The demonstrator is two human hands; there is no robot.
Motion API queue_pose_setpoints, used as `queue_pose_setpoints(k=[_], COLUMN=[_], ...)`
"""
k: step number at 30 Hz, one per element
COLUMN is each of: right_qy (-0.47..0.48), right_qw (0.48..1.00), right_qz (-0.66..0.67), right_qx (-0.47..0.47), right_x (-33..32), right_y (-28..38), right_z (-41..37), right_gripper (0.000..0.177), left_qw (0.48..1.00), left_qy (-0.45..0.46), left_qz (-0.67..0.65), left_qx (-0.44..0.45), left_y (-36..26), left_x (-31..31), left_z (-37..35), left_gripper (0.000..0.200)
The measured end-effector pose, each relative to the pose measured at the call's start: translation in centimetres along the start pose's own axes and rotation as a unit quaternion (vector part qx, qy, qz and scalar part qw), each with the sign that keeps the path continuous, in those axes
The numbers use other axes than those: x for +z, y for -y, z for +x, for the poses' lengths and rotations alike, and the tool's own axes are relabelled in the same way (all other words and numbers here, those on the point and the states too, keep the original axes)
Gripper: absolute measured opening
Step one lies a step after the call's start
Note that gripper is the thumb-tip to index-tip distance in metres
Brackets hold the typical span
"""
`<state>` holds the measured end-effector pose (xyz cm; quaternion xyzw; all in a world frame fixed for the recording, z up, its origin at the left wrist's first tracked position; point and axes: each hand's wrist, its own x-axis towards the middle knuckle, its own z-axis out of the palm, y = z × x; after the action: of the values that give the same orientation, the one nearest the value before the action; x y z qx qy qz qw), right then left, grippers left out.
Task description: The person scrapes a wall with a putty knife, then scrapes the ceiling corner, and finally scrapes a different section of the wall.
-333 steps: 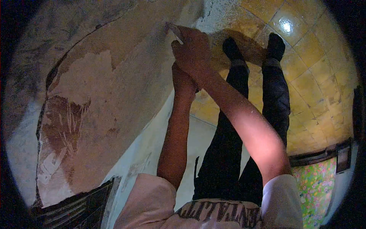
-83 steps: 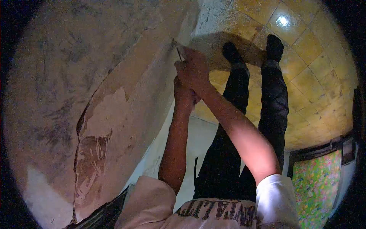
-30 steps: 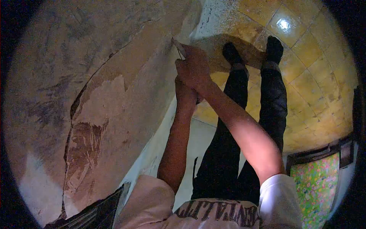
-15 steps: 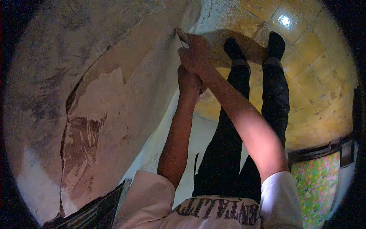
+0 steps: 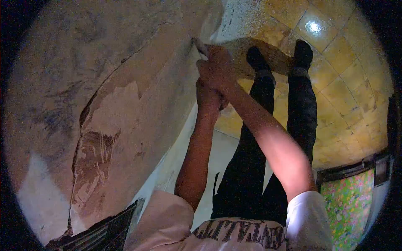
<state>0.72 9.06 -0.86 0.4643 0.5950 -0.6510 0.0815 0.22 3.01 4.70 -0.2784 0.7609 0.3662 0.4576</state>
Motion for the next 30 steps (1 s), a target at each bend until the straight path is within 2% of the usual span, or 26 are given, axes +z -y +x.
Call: queue_pose_setpoints(k=[2, 4, 6, 8, 11, 13, 15, 17, 20, 23, 26, 29, 30], right_qy=[0.018, -0.026, -0.057, -0.04, -0.005, 0.033, 0.051, 0.039, -0.127, -0.047, 0.084, 0.014, -0.009], right_qw=[1.0, 0.997, 0.994, 0.998, 0.999, 0.999, 0.998, 0.998, 0.986, 0.999, 0.993, 0.999, 0.999], right_qz=[0.003, -0.005, -0.019, -0.025, -0.018, 0.0, -0.005, -0.042, 0.017, -0.016, -0.011, 0.009, -0.019], right_qx=[-0.003, -0.068, -0.09, -0.034, -0.031, 0.01, 0.039, 0.036, -0.103, 0.001, 0.08, -0.029, -0.029], right_x=[-0.1, 0.9, 2.0, 2.3, 1.2, 0.9, 1.2, 1.9, 1.4, 2.3, 0.6, 0.2, 0.9], right_y=[0.8, -0.4, -2.5, -3.2, -1.5, -1.0, -1.5, -2.7, -0.8, -2.3, -1.6, 0.1, -0.6], right_z=[-0.5, 0.0, 1.5, 2.8, 0.9, 0.6, 0.7, 1.5, -0.8, 0.6, 1.6, 0.0, 0.5], right_gripper=[0.041, 0.042, 0.043, 0.041, 0.037, 0.036, 0.036, 0.036, 0.032, 0.031, 0.033, 0.032, 0.032], left_qw=[0.999, 1.0, 1.0, 0.999, 0.999, 0.999, 1.0, 0.998, 0.998, 0.999, 0.999, 0.993, 0.997], left_qy=[-0.036, -0.008, 0.021, 0.041, -0.036, -0.029, -0.013, 0.014, -0.041, -0.011, -0.039, 0.018, 0.006], left_qz=[-0.021, -0.006, -0.003, -0.007, 0.015, -0.031, -0.022, 0.041, 0.056, 0.029, 0.023, 0.109, 0.07], left_qx=[-0.018, 0.004, 0.011, -0.003, -0.006, 0.005, -0.008, -0.042, 0.005, 0.021, -0.023, -0.048, -0.044], left_y=[-0.3, -0.6, -0.8, -1.1, -1.3, 0.1, 0.6, 0.1, -0.1, 0.3, -0.4, -2.4, -2.2], left_x=[-0.4, -0.5, -0.2, 0.2, 0.9, 0.1, -0.6, -0.9, -0.1, -0.3, 0.5, 0.4, 0.2], left_z=[-1.3, -0.6, 0.3, 0.9, -0.8, -0.3, 0.2, 0.8, 0.7, 0.3, -0.1, -1.3, -0.9], left_gripper=[0.02, 0.021, 0.022, 0.024, 0.025, 0.026, 0.027, 0.028, 0.029, 0.029, 0.027, 0.025, 0.025])
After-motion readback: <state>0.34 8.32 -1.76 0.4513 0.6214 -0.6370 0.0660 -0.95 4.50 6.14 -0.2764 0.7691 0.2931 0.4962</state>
